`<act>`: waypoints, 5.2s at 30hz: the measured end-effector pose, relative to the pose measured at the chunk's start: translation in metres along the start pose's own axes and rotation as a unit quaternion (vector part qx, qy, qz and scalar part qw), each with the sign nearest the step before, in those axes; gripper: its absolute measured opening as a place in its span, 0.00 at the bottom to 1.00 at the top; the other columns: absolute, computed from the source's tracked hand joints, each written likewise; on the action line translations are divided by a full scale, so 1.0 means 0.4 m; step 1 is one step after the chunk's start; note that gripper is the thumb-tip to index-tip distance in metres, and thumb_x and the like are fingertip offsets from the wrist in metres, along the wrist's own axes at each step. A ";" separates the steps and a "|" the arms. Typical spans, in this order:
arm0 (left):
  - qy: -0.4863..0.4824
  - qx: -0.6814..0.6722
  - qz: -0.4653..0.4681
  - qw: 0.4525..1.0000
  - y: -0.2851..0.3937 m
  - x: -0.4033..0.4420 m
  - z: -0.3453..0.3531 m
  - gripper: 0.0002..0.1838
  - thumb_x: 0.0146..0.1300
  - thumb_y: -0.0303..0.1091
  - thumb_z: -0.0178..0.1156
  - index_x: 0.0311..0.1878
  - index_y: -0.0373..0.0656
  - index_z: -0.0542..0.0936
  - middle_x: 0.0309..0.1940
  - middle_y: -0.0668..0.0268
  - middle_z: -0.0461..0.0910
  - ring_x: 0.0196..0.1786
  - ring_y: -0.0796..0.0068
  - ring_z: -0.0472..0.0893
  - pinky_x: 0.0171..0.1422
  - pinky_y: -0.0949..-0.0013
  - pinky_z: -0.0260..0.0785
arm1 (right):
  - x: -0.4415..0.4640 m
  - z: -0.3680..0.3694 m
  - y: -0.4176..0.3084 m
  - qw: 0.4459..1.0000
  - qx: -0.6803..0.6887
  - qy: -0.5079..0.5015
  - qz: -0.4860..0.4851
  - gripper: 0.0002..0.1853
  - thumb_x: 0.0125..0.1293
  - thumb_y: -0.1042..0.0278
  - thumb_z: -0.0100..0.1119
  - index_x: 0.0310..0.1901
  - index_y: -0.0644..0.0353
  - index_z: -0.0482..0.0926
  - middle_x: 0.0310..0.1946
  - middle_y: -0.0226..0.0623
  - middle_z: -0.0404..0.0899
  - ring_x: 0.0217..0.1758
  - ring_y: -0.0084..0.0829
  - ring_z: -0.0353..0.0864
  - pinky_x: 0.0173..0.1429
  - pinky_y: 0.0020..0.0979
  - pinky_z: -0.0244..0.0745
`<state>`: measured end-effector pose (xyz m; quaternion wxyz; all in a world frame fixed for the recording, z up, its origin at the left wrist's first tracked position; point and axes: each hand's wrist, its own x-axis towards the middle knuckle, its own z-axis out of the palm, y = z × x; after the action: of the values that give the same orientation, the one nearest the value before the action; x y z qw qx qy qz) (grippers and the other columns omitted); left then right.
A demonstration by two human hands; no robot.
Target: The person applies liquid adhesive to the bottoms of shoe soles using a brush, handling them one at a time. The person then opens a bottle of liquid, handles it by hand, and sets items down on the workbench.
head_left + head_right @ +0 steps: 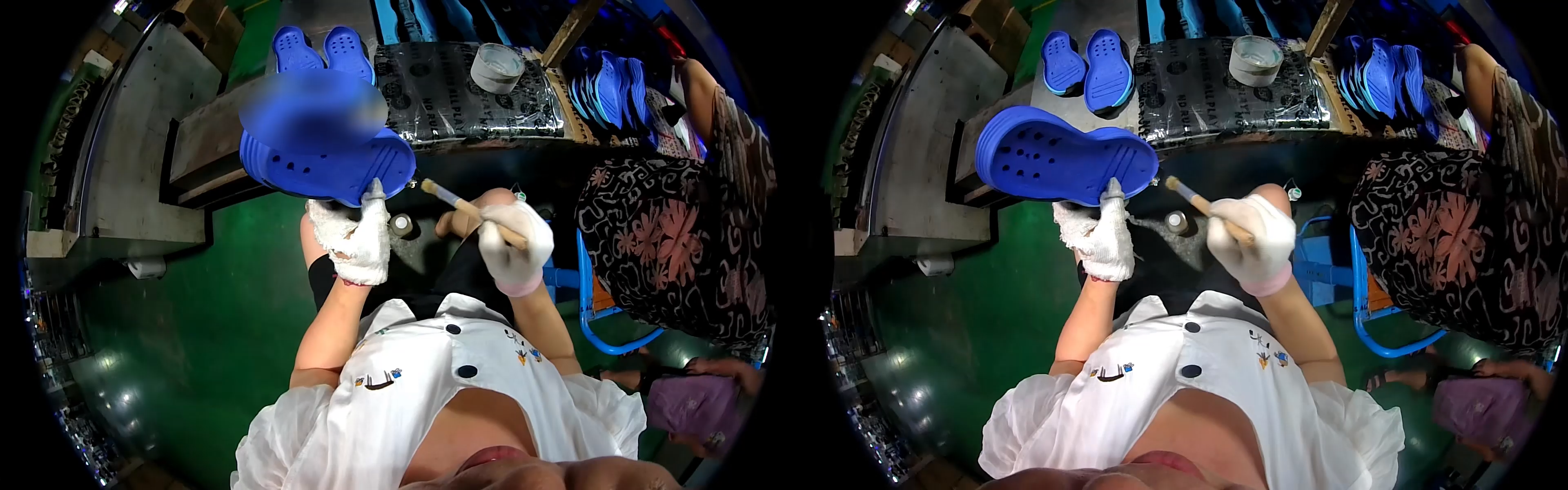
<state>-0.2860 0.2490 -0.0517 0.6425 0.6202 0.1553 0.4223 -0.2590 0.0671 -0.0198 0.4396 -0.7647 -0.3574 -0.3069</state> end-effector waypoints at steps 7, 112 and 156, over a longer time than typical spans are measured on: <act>-0.015 0.015 -0.009 1.000 0.001 -0.010 0.002 0.21 0.56 0.25 0.67 0.49 0.33 0.69 0.36 0.60 0.77 0.28 0.80 0.75 0.32 0.75 0.71 | -0.014 0.013 0.015 0.998 0.036 0.032 0.044 0.12 0.44 0.87 0.59 0.33 0.63 0.78 0.22 0.37 0.79 0.20 0.32 0.75 0.26 0.27 0.69; 0.034 -0.021 -0.116 0.992 0.078 0.001 0.082 0.21 0.55 0.27 0.69 0.50 0.34 0.74 0.35 0.63 0.80 0.28 0.82 0.77 0.30 0.77 0.72 | 0.086 -0.033 0.002 0.998 0.042 0.006 0.052 0.11 0.43 0.83 0.62 0.31 0.60 0.80 0.20 0.34 0.77 0.19 0.29 0.73 0.24 0.26 0.65; -0.004 -0.079 -0.217 0.973 0.091 -0.025 0.097 0.21 0.58 0.23 0.64 0.55 0.39 0.71 0.44 0.63 0.78 0.37 0.78 0.78 0.36 0.76 0.73 | 0.053 -0.061 0.015 1.000 0.018 -0.012 0.019 0.09 0.49 0.83 0.62 0.33 0.61 0.80 0.22 0.35 0.78 0.19 0.29 0.72 0.24 0.26 0.66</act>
<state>-0.2768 0.2112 -0.0142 0.7667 0.5204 0.2496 0.2811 -0.2461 0.0490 0.0044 0.4550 -0.7667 -0.3537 -0.2829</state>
